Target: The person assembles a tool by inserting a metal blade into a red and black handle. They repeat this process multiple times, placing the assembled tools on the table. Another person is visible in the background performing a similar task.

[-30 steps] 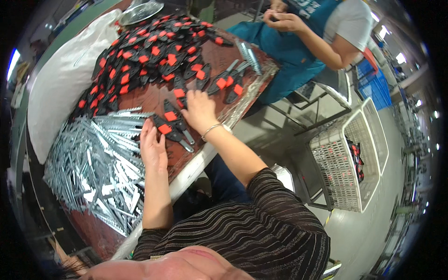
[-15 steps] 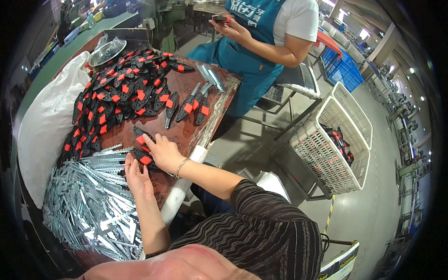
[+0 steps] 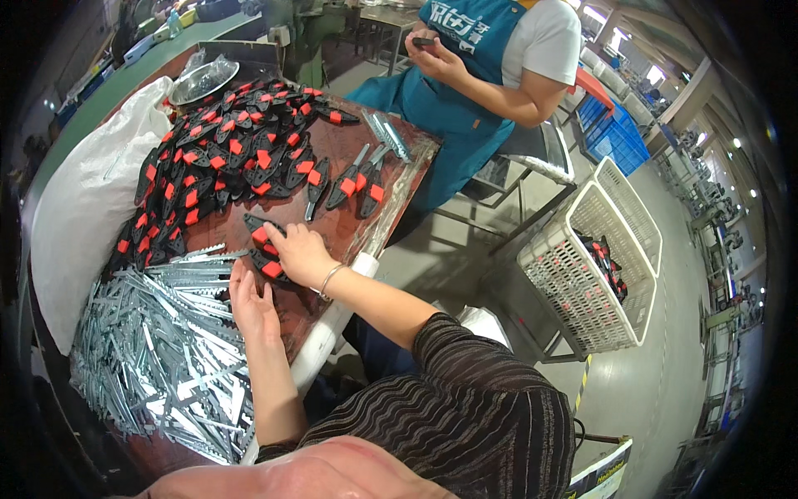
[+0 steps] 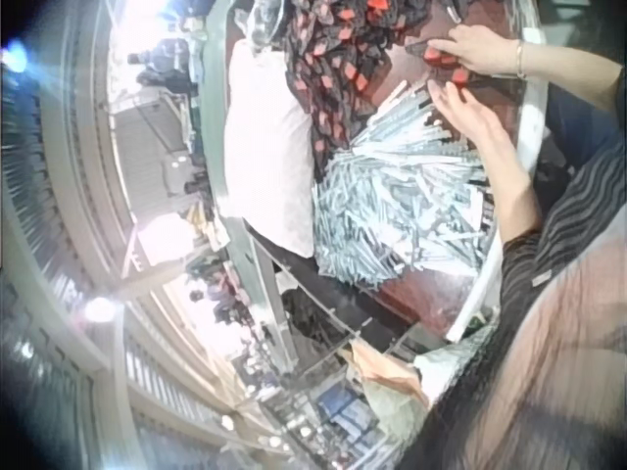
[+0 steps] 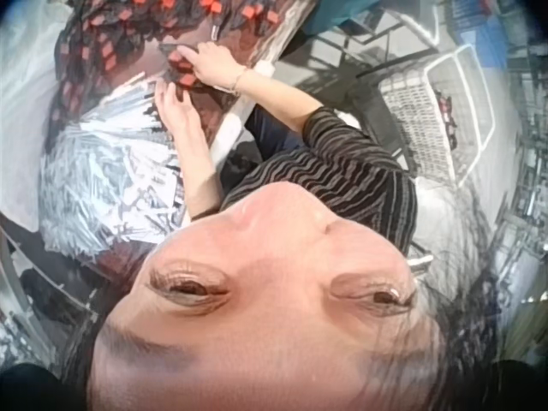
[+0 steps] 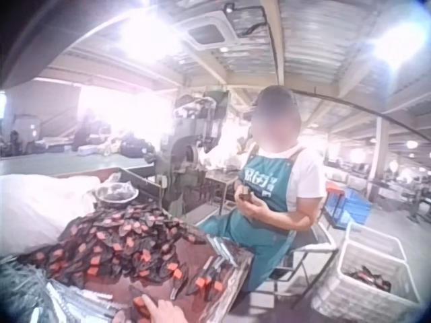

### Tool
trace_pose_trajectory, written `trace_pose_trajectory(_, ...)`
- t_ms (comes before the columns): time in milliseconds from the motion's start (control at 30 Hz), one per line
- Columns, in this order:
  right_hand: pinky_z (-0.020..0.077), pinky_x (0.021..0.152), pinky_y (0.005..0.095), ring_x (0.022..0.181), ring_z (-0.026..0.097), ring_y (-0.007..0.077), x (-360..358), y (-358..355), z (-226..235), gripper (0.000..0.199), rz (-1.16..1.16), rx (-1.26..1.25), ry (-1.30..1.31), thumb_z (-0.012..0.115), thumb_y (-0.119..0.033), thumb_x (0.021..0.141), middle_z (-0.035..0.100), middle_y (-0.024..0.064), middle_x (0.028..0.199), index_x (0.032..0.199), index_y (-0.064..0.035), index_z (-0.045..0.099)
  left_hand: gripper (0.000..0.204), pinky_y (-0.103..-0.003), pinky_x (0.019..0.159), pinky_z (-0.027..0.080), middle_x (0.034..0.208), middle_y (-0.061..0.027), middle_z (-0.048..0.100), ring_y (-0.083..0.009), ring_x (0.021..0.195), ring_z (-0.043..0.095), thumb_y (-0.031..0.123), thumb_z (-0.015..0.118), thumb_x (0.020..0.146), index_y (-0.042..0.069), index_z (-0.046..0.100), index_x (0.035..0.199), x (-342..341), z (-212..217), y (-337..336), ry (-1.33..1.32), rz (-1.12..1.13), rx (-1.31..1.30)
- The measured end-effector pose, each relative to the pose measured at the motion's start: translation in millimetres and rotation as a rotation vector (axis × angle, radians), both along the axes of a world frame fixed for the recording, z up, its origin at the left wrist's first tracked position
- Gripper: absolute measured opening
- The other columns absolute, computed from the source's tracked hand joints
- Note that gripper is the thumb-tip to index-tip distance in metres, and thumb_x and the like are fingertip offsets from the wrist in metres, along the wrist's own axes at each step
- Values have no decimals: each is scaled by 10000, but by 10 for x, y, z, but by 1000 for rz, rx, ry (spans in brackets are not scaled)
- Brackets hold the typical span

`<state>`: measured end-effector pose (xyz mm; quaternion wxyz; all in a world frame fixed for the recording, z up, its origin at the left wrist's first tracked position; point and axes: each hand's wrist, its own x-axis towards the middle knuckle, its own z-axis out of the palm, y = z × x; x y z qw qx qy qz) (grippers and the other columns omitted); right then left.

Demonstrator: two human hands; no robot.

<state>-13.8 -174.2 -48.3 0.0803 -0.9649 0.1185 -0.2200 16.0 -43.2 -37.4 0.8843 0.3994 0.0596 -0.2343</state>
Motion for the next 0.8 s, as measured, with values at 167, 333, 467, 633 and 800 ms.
trace_pose_trajectory(167,498,671,409,824,545,331,-11,-102,-17,555,18,87,-87,564,-142,736,540,167,889,1261,-37,415,444,-392,1041,206,1358,-33,398,-153,1238,362,40,510,857,69,412,1289,23,-57,-20,27,-11,-51)
trace_pose_trajectory(333,480,711,431,884,518,352,-160,58,210,592,25,192,-131,582,-160,755,512,180,921,1289,-33,361,426,-350,1001,271,1329,-45,412,-156,1208,388,30,522,851,66,435,1267,13,-13,-10,21,30,-33)
trace_pose_trajectory(467,490,682,410,878,520,324,-294,359,154,620,129,144,-39,604,-173,737,516,154,932,1302,-60,376,459,-363,979,294,1291,-45,422,-151,1154,422,62,536,846,53,404,1285,13,-19,-31,-112,71,-27)
trace_pose_trajectory(633,416,711,363,952,474,279,-349,480,135,742,87,69,89,664,-200,706,500,124,991,1371,-136,339,397,-311,904,412,1206,-138,469,-190,1064,500,-40,472,859,-26,390,1248,30,-8,-18,-136,72,49)
trace_pose_trajectory(800,458,691,398,846,534,315,-259,382,44,730,42,98,21,651,-168,701,553,152,918,1356,-80,339,405,-332,908,400,1245,-85,463,-191,1080,490,-17,496,856,22,418,1252,60,-93,-12,-79,5,-20)
